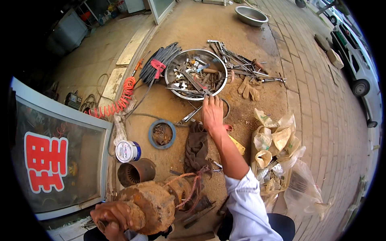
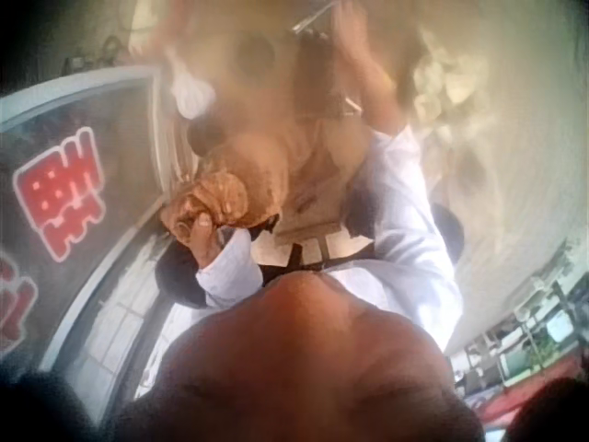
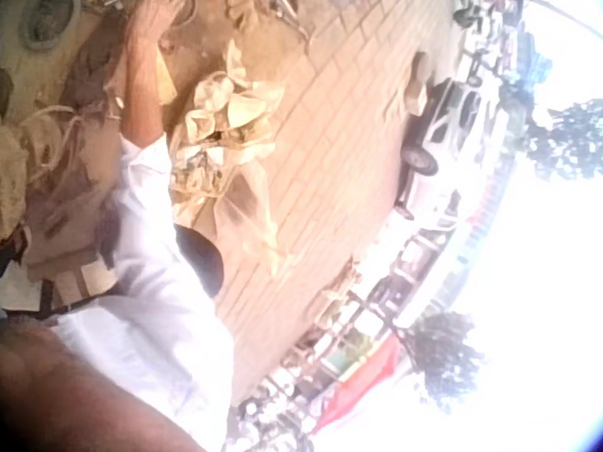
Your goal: The person sits on the ground and uses a wrench to loosen and remove a bolt from a rusty mechanical part. They then use a yellow power strip to tap the part, remove a rope, and separate the part into two pieces. Finally, they pour liquid from a bottle into a cap and use a tool to manipulate the cap.
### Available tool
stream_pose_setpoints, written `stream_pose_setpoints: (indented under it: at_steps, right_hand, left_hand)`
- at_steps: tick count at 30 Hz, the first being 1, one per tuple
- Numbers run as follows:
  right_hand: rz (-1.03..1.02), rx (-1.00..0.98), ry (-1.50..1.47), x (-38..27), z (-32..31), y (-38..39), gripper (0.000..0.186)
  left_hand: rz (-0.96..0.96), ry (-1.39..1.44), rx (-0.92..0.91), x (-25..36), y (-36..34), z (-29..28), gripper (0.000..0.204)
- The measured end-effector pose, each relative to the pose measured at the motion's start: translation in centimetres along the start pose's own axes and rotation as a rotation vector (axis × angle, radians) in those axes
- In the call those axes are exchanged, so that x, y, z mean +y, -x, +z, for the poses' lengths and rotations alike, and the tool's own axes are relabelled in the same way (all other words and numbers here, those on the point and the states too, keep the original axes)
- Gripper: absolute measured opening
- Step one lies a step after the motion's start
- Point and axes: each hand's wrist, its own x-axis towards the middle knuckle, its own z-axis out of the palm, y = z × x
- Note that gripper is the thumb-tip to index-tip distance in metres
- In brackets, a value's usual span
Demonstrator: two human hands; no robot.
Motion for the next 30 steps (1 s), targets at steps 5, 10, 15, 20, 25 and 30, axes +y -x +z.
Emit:
stream_pose_setpoints:
  at_steps: [5,10,15,20,25,30]
  right_hand:
    - [-0.131,-0.276,0.16,1.0,1.3,-3.4,0.03]
    - [-0.089,-0.332,0.084,1.5,1.7,-4.1,0.023]
    - [-0.081,-0.452,0.134,-0.9,0.7,-4.6,0.027]
    - [-0.11,-0.447,0.153,-3.2,-0.8,-2.4,0.026]
    - [-0.095,-0.337,0.075,-5.5,-0.9,0.0,0.021]
    - [-0.101,-0.288,-0.019,-7.0,-2.4,3.7,0.014]
  left_hand:
    - [-0.107,0.106,0.203,0.4,0.7,1.6,0.035]
    - [-0.087,0.095,0.007,0.8,-0.6,1.2,0.045]
    - [-0.047,0.068,0.034,0.5,0.9,1.0,0.038]
    - [-0.037,0.105,0.001,0.1,0.8,0.5,0.038]
    - [-0.041,0.099,-0.015,0.1,0.8,0.3,0.037]
    - [-0.044,0.096,-0.02,0.2,0.4,-0.1,0.037]
